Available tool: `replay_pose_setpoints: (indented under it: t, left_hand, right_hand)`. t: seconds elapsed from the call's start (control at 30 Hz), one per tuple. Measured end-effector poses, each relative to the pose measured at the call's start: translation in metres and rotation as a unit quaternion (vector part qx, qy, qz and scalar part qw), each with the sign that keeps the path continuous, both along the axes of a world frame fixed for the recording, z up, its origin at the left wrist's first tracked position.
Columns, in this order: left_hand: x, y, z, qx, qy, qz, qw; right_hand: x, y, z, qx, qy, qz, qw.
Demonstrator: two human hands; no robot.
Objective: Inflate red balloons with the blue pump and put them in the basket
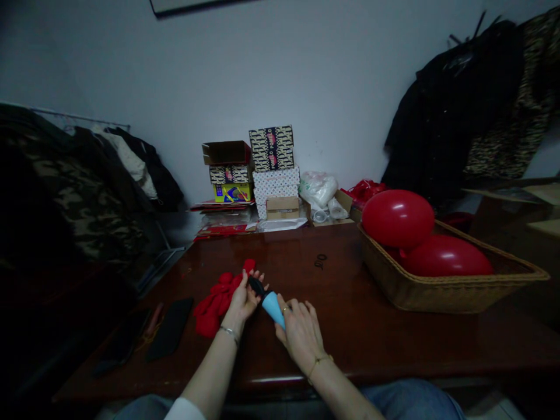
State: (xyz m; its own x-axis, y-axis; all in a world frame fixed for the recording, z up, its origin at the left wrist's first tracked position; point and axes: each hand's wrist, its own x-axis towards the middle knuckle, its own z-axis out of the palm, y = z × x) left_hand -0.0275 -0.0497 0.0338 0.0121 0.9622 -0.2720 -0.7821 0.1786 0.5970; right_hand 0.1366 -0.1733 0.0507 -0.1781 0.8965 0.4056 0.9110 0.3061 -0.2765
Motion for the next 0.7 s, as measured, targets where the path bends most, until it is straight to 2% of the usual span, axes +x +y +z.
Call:
replay_pose_setpoints:
  t: [0.17,0.33,0.53,0.7]
  left_hand:
    - [0.008,-0.012,-0.001,0.004,0.023,-0.029,0.999]
    - [0.003,-0.012,0.005,0.027,0.001,-0.048,0.998]
    - [0.011,-0.004,0.017,0.032,-0.041,0.004,0.999]
    - [0.017,-0.005,0.01,0.053,-0.039,0.03,0.997]
  right_hand:
    - [-0.002,0.001,0.002,-0.01,0.005,-0.001,1.0]
    - [-0.003,0.0,0.001,-0.024,0.009,-0.003,1.0]
    - [-0.008,0.0,0.002,-0.044,0.009,0.0,0.999]
    - [-0.012,0.0,0.007,-0.08,0.009,0.004,0.997]
